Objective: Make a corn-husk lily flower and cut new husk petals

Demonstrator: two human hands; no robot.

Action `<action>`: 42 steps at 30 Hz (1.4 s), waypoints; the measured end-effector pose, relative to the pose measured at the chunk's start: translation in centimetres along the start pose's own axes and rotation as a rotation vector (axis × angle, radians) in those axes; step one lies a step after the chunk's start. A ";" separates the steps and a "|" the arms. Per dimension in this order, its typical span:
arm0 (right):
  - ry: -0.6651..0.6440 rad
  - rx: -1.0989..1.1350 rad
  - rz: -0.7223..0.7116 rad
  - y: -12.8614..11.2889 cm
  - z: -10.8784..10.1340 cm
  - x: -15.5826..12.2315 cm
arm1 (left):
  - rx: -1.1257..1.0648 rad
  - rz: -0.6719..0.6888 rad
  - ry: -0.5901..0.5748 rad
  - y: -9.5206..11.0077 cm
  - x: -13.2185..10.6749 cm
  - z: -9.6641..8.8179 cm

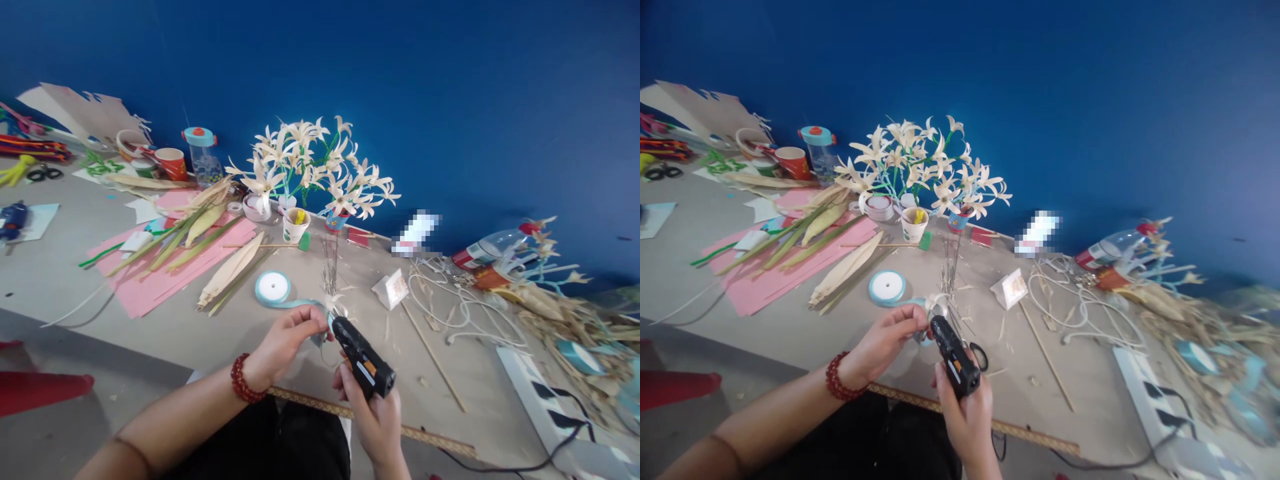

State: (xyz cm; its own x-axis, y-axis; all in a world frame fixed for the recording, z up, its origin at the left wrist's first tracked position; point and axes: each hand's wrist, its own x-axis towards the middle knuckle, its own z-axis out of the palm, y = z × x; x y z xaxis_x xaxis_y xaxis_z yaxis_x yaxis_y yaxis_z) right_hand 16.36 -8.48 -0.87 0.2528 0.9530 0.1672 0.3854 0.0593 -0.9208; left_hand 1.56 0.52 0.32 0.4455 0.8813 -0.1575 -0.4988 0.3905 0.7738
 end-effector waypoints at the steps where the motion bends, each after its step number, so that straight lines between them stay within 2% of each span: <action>1: -0.017 -0.018 -0.006 0.1 -0.2 0.1 | -0.002 0.001 -0.001 0.0 0.0 0.0; 6: -0.163 -0.153 -0.064 0.4 -1.4 0.7 | 0.049 -0.001 -0.013 0.4 -0.4 -0.3; 10: -0.174 -0.370 -0.072 0.9 -2.2 1.3 | 0.078 0.011 0.001 1.4 -1.0 -1.0; 14: -0.100 -0.625 -0.004 2.2 -4.5 2.4 | 0.054 0.022 -0.030 3.0 -1.2 -2.1; 19: 0.100 -0.944 0.167 4.3 -8.2 5.7 | 0.053 0.040 -0.035 4.5 -0.8 -2.7; 23: 0.104 -1.103 0.236 6.1 -8.9 8.6 | 0.067 -0.008 -0.029 4.6 0.1 -2.0; 26: 0.049 -1.156 0.188 7.8 -8.6 10.0 | 0.005 -0.029 -0.023 4.3 0.9 -1.4; 30: 0.012 -1.191 -0.002 8.8 -8.9 10.5 | -0.090 -0.009 -0.022 4.1 1.9 -1.3; 33: 0.065 -1.128 -0.075 7.0 -8.9 10.0 | -0.103 0.032 -0.010 4.3 2.4 -1.5; 35: 0.090 -0.904 -0.163 4.7 -7.9 9.3 | -0.089 0.054 -0.002 4.4 2.6 -1.4; 38: -0.040 -0.431 -0.301 0.9 -4.8 8.4 | -0.043 0.090 0.009 4.4 2.8 -1.0; 40: -0.171 -0.288 -0.362 -0.9 -2.2 8.2 | -0.023 0.124 0.019 4.3 2.9 -0.6; 42: -0.201 -0.216 -0.421 -1.9 -0.1 8.4 | -0.022 0.162 0.030 4.1 2.9 -0.2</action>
State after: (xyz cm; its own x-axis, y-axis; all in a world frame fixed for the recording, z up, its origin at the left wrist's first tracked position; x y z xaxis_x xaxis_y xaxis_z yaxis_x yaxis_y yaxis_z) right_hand 17.82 -0.61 2.28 -0.1316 0.8993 0.4170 0.5973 0.4077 -0.6907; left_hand 0.61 4.71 2.96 0.3355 0.9407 -0.0501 -0.5784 0.2477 0.7772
